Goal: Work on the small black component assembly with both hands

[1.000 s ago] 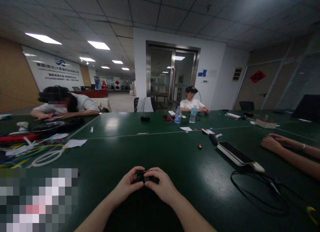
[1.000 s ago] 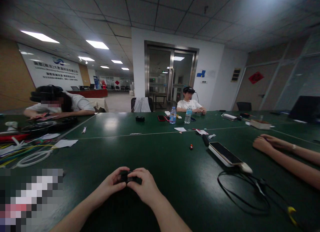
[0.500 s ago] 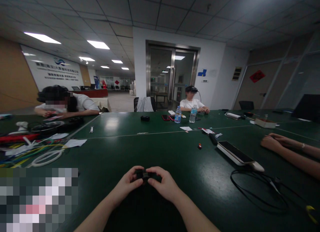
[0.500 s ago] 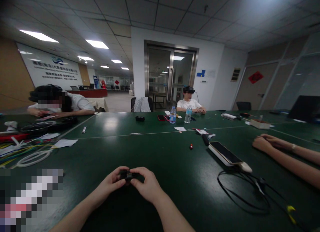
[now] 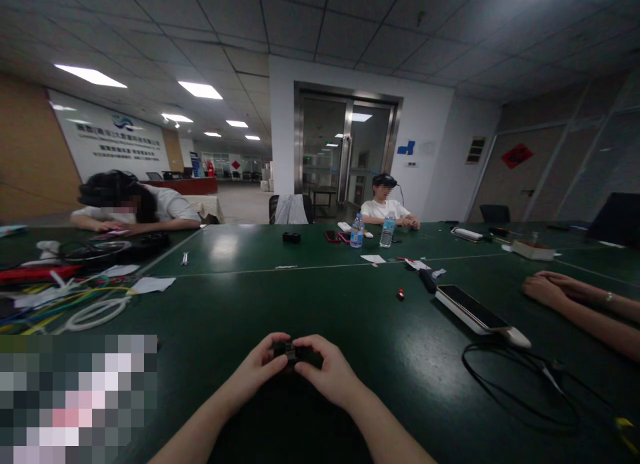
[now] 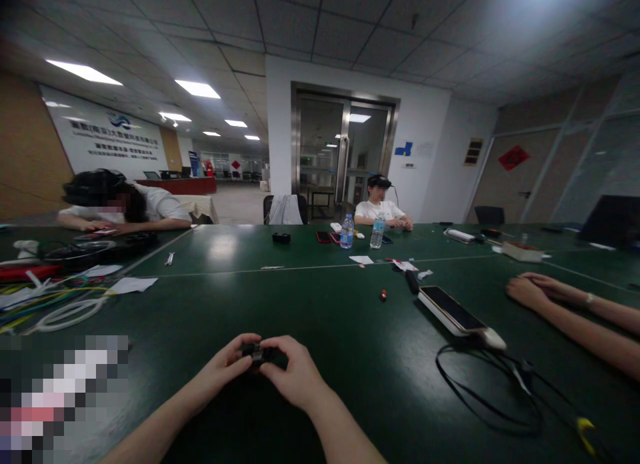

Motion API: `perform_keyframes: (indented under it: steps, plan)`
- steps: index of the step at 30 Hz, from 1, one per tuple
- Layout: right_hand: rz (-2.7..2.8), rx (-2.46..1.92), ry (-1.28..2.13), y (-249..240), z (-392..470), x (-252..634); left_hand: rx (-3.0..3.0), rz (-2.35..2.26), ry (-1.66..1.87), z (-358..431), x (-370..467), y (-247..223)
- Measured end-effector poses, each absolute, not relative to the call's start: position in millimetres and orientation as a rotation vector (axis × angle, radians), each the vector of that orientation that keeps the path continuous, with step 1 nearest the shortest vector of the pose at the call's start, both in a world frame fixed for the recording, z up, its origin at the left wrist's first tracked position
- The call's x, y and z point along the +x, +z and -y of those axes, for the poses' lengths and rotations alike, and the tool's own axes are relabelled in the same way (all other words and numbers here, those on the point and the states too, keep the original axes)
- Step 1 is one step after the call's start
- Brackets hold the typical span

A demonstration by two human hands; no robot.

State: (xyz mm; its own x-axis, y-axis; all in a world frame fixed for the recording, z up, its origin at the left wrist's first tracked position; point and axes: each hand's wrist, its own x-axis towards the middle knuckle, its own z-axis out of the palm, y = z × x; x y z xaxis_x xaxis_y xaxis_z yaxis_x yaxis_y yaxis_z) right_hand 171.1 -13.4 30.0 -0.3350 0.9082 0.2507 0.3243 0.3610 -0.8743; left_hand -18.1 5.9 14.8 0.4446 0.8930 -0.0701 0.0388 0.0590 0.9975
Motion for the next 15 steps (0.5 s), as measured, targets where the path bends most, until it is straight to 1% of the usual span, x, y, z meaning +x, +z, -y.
perform_keyframes:
  steps: [4,15]
  plan:
    - [1.874,-1.014,0.893,29.2,14.3,169.7,1.396,-0.953,0.873,-5.9,-11.7,13.8]
    - [1.952,-1.11,0.862,31.7,17.3,170.6,1.396,-0.945,0.807,-7.6,-9.6,14.8]
